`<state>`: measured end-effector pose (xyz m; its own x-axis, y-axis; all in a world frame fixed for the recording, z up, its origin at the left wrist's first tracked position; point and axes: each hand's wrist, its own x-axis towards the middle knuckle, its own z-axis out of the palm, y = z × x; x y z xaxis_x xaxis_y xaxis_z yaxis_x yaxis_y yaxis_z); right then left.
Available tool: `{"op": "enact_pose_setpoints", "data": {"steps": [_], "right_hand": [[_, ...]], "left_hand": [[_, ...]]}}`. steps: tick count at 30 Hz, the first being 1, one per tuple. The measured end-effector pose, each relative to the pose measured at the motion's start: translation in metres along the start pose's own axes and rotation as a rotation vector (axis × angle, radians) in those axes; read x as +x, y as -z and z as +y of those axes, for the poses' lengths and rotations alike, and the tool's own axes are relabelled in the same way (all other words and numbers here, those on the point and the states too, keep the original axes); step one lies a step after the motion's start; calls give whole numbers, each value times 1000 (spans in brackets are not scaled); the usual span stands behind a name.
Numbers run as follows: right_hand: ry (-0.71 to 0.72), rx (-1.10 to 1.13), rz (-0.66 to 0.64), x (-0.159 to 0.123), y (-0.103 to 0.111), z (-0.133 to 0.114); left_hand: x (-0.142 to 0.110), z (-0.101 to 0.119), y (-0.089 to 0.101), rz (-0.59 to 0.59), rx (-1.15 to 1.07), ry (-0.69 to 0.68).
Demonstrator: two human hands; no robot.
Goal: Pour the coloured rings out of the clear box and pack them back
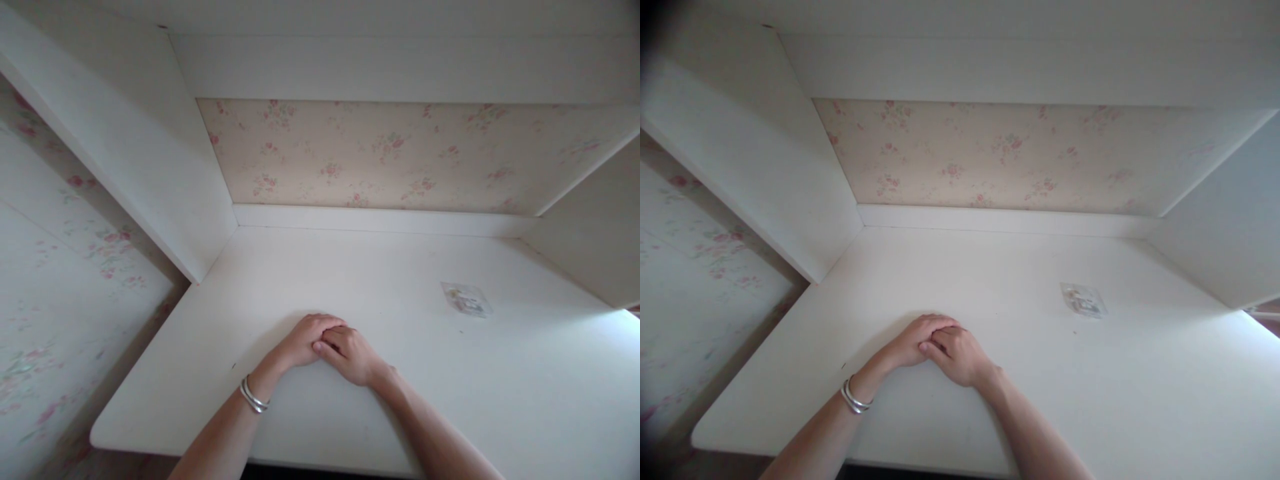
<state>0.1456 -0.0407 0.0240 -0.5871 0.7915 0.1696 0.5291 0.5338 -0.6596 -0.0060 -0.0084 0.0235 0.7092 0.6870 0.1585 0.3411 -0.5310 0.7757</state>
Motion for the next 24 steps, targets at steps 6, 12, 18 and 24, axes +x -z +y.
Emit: {"op": "enact_pose_setpoints", "data": {"steps": [6, 12, 18, 24], "right_hand": [[-23, -5, -1, 0, 0, 0], [-1, -17, 5, 0, -2, 2], [-4, -16, 9, 0, -3, 2], [14, -11, 12, 0, -2, 1]], "left_hand": [[0, -2, -1, 14, -10, -13], [0, 0, 0, 1, -13, -9], [0, 1, 0, 5, -9, -8], [0, 0, 0, 7, 2, -10]]}}
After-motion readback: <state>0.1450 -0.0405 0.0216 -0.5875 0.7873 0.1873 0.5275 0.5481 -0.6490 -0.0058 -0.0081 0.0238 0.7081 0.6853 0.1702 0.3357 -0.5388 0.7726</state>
